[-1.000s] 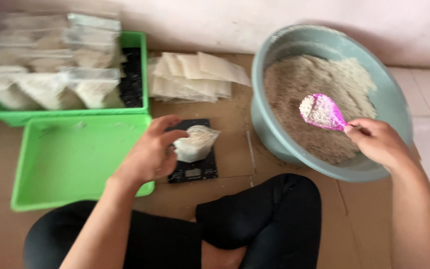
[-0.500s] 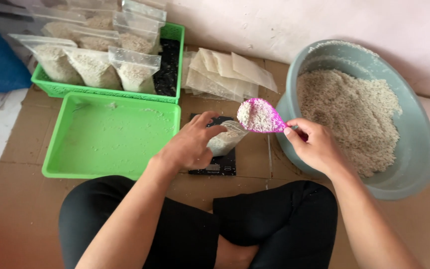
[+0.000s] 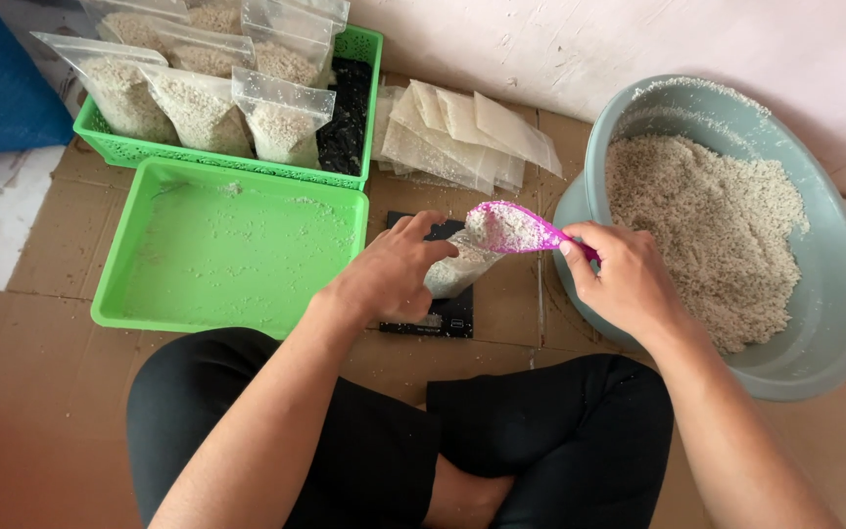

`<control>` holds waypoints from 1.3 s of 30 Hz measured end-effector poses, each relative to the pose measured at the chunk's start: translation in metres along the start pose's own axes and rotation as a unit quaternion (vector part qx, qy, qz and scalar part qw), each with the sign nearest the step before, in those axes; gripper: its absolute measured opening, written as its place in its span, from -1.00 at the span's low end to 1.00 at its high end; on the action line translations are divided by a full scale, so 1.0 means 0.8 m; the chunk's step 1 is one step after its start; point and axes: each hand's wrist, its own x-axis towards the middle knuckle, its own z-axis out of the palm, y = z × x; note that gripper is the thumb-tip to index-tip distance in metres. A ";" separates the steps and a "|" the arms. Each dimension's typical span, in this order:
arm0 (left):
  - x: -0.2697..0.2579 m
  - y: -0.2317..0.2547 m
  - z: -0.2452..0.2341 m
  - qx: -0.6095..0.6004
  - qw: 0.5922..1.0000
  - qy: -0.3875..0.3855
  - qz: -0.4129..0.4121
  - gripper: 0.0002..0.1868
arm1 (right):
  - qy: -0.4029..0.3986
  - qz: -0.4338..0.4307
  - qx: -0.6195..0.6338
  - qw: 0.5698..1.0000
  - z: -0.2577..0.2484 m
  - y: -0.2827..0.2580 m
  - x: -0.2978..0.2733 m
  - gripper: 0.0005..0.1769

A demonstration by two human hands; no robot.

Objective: Scooping grains from a large basin into small plastic bags and weighing them on a digital scale.

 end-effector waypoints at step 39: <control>0.002 0.002 -0.005 0.010 1.000 -0.019 -0.014 -0.41 | -0.019 0.140 0.098 0.985 0.000 0.043 -0.016 -0.80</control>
